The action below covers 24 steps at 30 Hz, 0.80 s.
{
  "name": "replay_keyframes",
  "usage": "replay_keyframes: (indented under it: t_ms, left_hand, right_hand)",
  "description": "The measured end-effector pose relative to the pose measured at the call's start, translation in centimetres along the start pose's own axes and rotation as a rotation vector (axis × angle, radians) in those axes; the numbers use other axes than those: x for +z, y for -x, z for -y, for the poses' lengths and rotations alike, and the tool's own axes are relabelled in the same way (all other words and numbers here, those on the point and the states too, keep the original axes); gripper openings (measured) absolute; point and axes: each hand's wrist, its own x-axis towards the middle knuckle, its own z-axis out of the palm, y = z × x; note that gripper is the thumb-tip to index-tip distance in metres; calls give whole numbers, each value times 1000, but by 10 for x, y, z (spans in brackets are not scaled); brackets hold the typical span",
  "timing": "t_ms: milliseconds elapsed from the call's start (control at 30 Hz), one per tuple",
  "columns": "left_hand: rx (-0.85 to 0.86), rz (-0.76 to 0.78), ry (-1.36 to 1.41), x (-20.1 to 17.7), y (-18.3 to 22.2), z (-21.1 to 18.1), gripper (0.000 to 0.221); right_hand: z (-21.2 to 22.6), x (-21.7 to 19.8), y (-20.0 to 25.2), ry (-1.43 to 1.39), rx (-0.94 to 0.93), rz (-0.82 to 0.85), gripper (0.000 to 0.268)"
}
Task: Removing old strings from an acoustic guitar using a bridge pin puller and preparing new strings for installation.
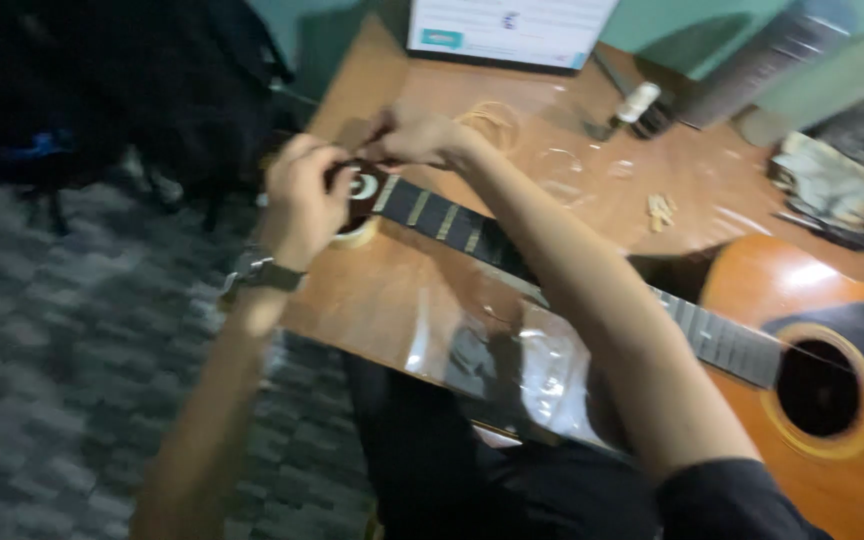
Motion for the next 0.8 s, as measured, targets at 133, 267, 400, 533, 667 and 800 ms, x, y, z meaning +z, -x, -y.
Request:
replay_keyframes:
  t_ms: [133, 267, 400, 533, 667, 800]
  left_hand:
    - [112, 56, -107, -7, 2, -7, 13]
    - [-16, 118, -99, 11, 30, 47, 15]
    - [-434, 149, 88, 35, 46, 91, 29]
    - [-452, 162, -56, 48, 48, 120, 38]
    - [-458, 121, 6, 56, 51, 140, 28]
    - [-552, 132, 76, 66, 58, 172, 28]
  right_hand:
    - [-2, -7, 6, -76, -142, 45, 14]
    - [-16, 9, -13, -99, -86, -59, 35]
    - [-24, 22, -44, -42, 49, -291, 20]
    - [-5, 19, -31, -270, 112, -196, 29]
    - [-24, 23, -52, -325, -34, -191, 20]
    - [-8, 13, -31, -323, 82, -125, 53]
